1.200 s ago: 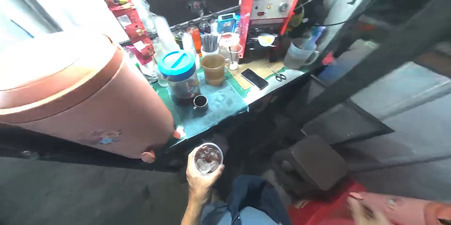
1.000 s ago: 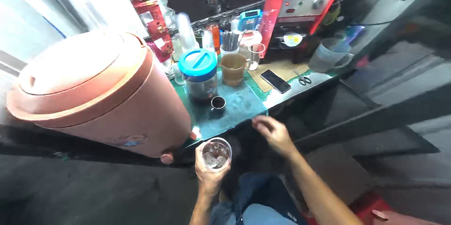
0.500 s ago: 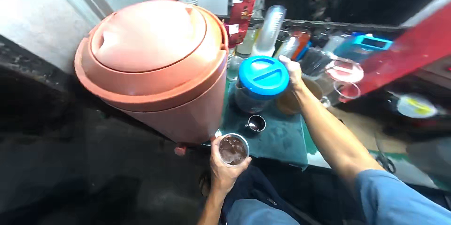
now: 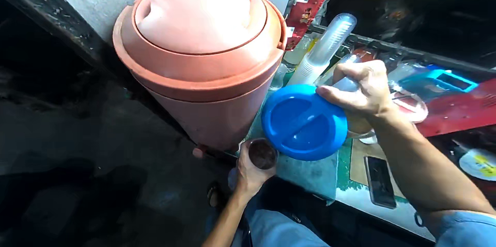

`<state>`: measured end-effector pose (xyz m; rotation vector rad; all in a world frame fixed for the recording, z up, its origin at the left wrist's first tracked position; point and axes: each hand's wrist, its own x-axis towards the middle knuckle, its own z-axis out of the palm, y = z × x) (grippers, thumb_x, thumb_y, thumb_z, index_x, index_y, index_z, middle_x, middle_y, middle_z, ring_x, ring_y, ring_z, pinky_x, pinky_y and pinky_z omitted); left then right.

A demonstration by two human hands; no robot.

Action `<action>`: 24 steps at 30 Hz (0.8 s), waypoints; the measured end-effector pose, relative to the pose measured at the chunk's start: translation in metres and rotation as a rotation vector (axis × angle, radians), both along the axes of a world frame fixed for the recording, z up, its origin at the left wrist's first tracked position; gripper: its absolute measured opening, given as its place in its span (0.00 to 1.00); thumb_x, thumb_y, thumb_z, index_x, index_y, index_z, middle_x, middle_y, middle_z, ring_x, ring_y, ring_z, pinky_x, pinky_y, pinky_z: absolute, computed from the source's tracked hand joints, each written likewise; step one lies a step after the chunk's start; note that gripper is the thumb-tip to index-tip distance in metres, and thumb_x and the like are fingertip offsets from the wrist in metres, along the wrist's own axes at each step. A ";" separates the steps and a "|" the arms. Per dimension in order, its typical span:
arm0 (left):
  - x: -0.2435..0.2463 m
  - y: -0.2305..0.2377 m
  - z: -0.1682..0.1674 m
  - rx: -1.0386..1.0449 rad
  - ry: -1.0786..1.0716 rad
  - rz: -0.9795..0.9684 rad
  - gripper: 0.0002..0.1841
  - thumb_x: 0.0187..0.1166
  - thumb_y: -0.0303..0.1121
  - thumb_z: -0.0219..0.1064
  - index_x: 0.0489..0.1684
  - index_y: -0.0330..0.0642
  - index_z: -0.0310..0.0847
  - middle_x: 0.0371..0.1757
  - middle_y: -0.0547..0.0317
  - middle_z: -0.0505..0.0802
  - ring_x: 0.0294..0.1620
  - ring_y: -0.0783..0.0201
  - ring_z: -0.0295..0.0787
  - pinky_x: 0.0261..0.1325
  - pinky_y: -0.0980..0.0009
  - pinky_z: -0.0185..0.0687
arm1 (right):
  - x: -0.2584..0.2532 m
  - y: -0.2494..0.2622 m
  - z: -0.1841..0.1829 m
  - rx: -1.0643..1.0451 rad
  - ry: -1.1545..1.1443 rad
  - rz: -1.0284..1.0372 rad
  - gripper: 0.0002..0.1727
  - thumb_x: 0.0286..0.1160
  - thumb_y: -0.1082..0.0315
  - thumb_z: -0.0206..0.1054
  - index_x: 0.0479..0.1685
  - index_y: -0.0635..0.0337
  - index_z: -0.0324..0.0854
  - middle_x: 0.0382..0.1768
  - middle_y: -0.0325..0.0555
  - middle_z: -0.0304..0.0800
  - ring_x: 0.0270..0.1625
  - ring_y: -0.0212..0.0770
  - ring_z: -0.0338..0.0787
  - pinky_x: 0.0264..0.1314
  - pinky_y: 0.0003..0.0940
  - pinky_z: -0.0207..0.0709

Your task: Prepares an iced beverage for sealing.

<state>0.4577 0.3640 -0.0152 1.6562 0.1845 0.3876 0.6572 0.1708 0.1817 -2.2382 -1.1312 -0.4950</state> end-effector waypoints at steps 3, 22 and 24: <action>0.004 -0.003 0.000 0.006 -0.005 -0.035 0.53 0.38 0.37 0.93 0.73 0.27 0.70 0.65 0.45 0.88 0.68 0.63 0.85 0.74 0.65 0.81 | -0.016 0.002 0.014 -0.144 -0.139 -0.012 0.29 0.67 0.37 0.64 0.13 0.50 0.71 0.11 0.33 0.67 0.16 0.28 0.68 0.18 0.30 0.55; 0.011 -0.003 -0.001 0.012 -0.014 -0.135 0.52 0.40 0.37 0.93 0.73 0.28 0.70 0.66 0.45 0.88 0.69 0.64 0.85 0.75 0.68 0.79 | -0.038 0.008 0.026 -0.219 -0.223 0.051 0.28 0.66 0.43 0.67 0.08 0.50 0.65 0.10 0.33 0.65 0.15 0.28 0.66 0.18 0.28 0.51; 0.011 -0.003 -0.002 0.008 -0.028 -0.129 0.52 0.40 0.37 0.93 0.73 0.27 0.70 0.66 0.45 0.88 0.69 0.64 0.85 0.75 0.69 0.79 | -0.037 0.009 0.025 -0.217 -0.215 0.058 0.28 0.66 0.43 0.67 0.08 0.50 0.65 0.10 0.33 0.65 0.15 0.27 0.66 0.18 0.28 0.51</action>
